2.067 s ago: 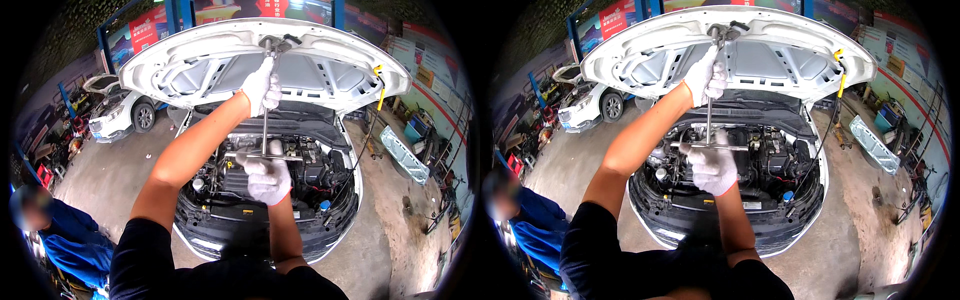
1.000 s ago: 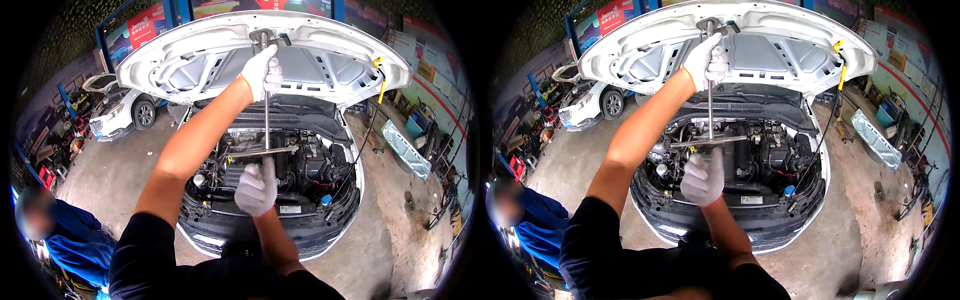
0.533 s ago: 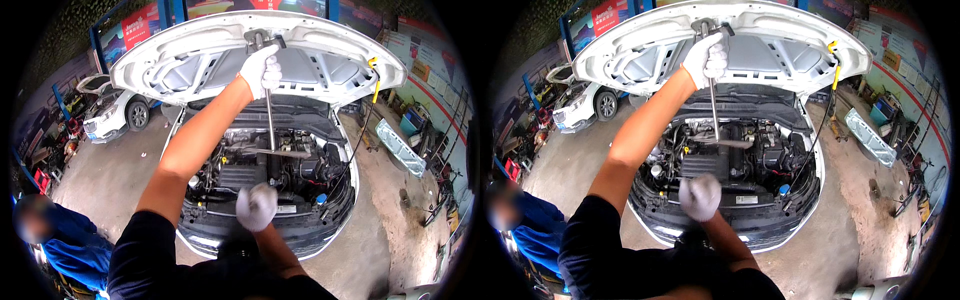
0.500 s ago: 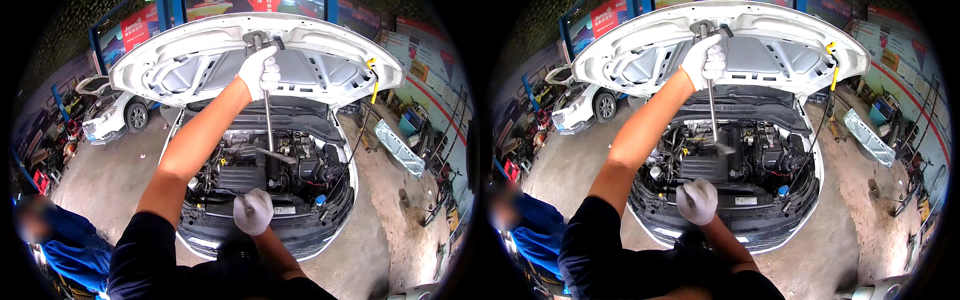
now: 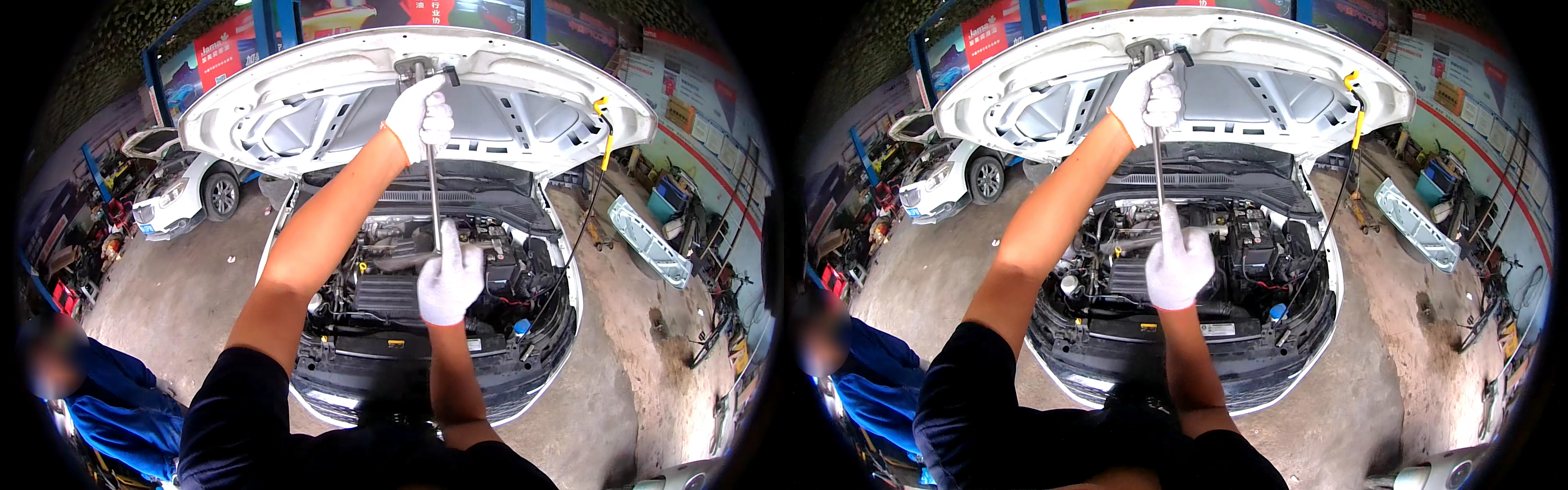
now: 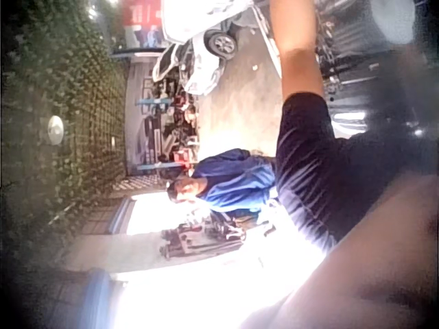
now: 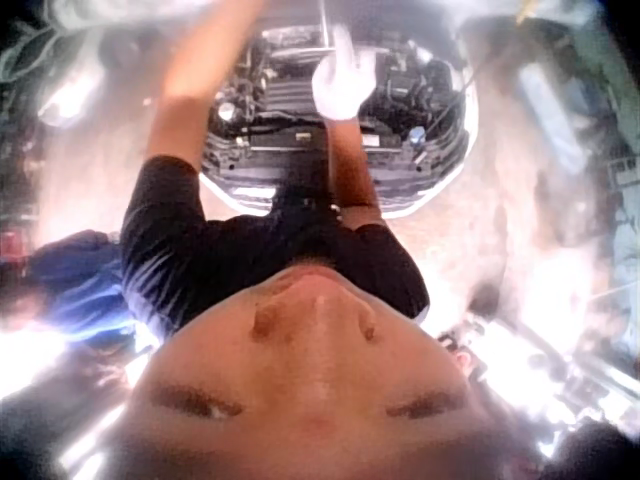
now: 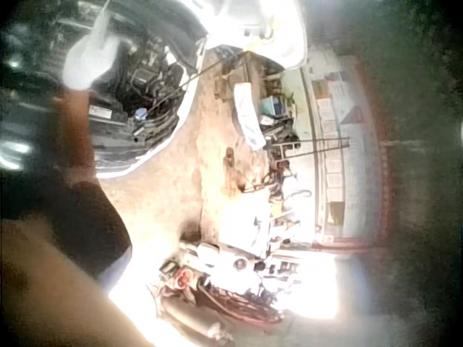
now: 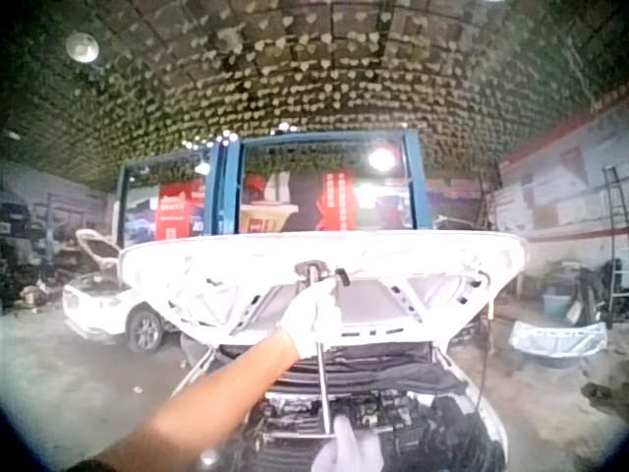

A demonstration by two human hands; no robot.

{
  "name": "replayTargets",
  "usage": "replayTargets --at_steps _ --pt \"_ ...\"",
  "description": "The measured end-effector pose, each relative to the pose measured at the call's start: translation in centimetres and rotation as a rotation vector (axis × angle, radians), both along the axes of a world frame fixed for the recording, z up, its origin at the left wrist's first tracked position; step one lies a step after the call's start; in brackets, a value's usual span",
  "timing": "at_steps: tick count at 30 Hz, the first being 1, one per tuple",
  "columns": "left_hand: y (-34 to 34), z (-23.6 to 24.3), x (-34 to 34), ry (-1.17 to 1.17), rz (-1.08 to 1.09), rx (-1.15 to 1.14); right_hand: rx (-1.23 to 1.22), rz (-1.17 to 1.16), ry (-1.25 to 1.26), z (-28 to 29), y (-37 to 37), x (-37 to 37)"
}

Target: The person installs a rubber seal onto a detached car hood and then uses a wrench to tighten bolts on the hood latch mechanism.

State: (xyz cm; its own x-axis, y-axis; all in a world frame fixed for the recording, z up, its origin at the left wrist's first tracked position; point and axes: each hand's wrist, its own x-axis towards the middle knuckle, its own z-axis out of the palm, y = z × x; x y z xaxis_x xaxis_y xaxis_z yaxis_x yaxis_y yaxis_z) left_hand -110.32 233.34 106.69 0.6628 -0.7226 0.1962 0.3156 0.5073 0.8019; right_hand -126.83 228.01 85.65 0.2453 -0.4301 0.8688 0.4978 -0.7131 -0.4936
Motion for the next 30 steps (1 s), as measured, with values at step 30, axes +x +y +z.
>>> replayTargets --at_steps 30 --pt "-0.1 -0.9 1.4 0.132 -0.107 -0.31 0.735 0.971 0.181 1.6 -0.9 0.5"
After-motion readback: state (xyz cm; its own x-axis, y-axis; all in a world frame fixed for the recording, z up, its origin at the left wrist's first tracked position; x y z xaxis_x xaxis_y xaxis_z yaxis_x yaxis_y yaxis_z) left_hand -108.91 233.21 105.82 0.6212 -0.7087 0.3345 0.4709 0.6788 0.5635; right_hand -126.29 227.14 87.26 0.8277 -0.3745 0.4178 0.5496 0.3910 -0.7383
